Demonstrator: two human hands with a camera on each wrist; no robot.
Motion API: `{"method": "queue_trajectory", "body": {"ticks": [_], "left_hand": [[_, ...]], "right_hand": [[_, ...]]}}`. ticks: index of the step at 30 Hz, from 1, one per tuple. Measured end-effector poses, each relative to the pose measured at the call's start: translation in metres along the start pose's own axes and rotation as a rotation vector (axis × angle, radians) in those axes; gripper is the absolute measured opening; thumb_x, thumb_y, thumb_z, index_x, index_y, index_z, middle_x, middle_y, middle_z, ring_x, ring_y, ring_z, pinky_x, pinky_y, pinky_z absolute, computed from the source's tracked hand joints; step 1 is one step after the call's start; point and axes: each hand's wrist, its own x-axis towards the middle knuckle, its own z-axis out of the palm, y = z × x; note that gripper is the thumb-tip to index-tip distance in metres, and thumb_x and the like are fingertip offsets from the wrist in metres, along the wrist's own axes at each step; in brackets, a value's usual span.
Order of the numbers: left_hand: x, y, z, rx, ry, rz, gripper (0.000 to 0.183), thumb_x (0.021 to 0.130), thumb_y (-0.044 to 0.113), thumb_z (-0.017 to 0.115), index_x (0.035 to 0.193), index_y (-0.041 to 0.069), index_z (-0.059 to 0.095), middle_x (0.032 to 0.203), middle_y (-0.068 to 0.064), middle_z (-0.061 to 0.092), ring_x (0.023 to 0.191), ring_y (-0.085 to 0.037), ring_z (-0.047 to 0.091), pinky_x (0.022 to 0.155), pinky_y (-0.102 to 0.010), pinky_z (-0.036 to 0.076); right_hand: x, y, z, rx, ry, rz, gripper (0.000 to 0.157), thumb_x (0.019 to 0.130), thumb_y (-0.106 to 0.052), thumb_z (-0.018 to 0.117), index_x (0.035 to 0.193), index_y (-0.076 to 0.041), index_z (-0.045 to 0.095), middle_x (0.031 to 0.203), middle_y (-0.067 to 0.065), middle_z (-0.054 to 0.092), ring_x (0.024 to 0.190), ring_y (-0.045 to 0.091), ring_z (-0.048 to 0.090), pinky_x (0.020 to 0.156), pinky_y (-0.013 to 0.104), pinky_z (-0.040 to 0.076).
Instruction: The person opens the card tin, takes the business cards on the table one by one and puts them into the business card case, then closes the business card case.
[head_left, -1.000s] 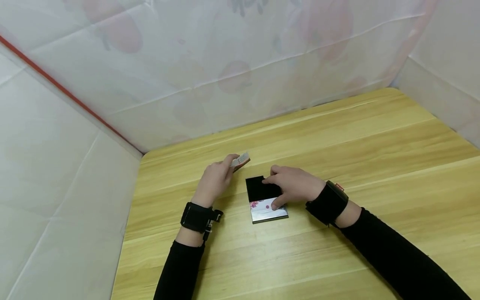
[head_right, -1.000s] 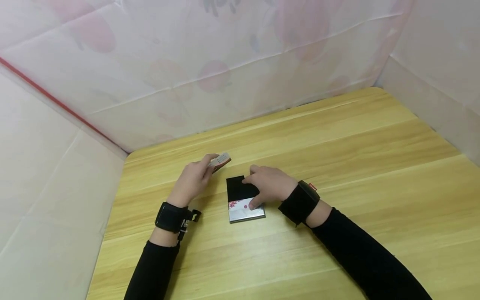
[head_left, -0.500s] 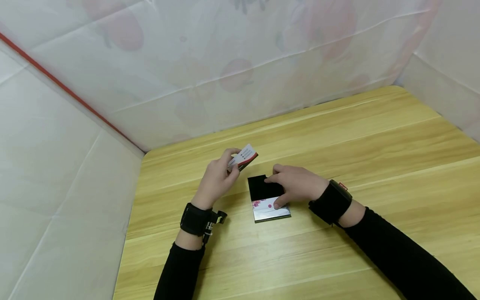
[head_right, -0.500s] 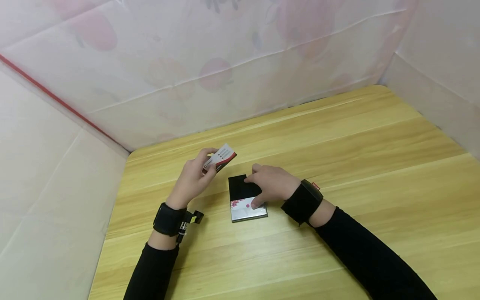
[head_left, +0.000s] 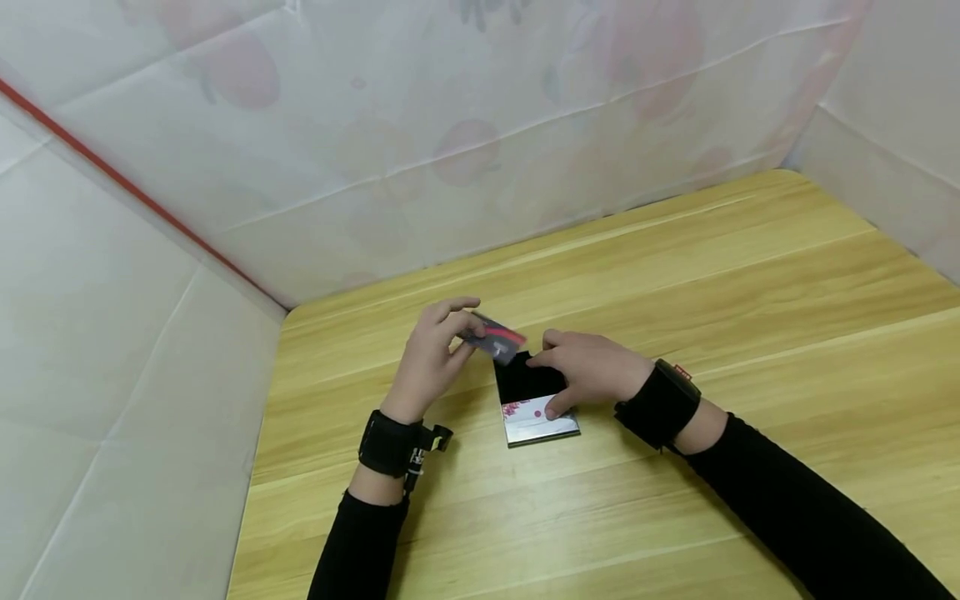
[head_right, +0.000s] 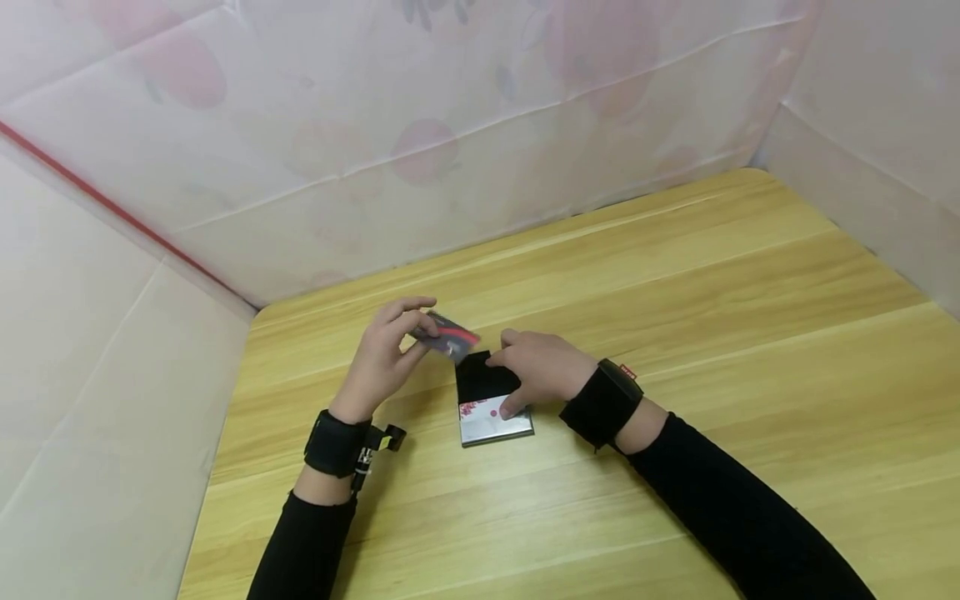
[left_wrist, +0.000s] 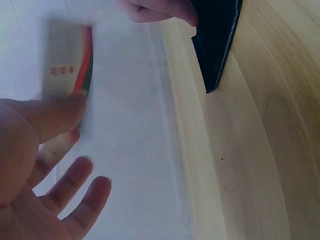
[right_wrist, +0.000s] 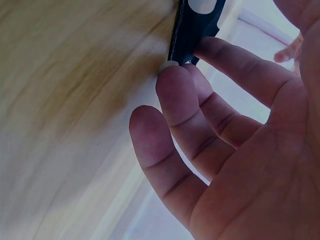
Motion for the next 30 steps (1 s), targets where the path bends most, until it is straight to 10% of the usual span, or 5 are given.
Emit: {"method": "queue_trajectory", "body": {"ticks": [19,30], "left_hand": [[0.0016,0.0068,-0.0053,-0.142,-0.05,-0.092,0.027,0.088,0.001,0.046,0.099,0.013,0.067,0.103,0.002,0.066,0.078,-0.011,0.055,0.066,-0.028,0.051],[0.0018,0.007,0.0003,-0.334,-0.294,-0.127,0.047,0.098,0.01,0.062,0.141,0.02,0.045,0.107,-0.002,0.07,0.082,-0.013,0.068,0.066,-0.026,0.057]], "right_hand": [[0.0002,0.0013,-0.0016,0.002,0.001,0.002,0.077,0.073,-0.052,0.085,0.136,-0.014,0.063,0.103,-0.002,0.053,0.081,0.011,0.051,0.071,0.027,0.047],[0.0009,0.0031,-0.0006,-0.004,-0.001,-0.003,0.076,0.073,-0.052,0.084,0.136,-0.014,0.064,0.104,-0.001,0.054,0.084,0.012,0.052,0.073,0.029,0.048]]}}
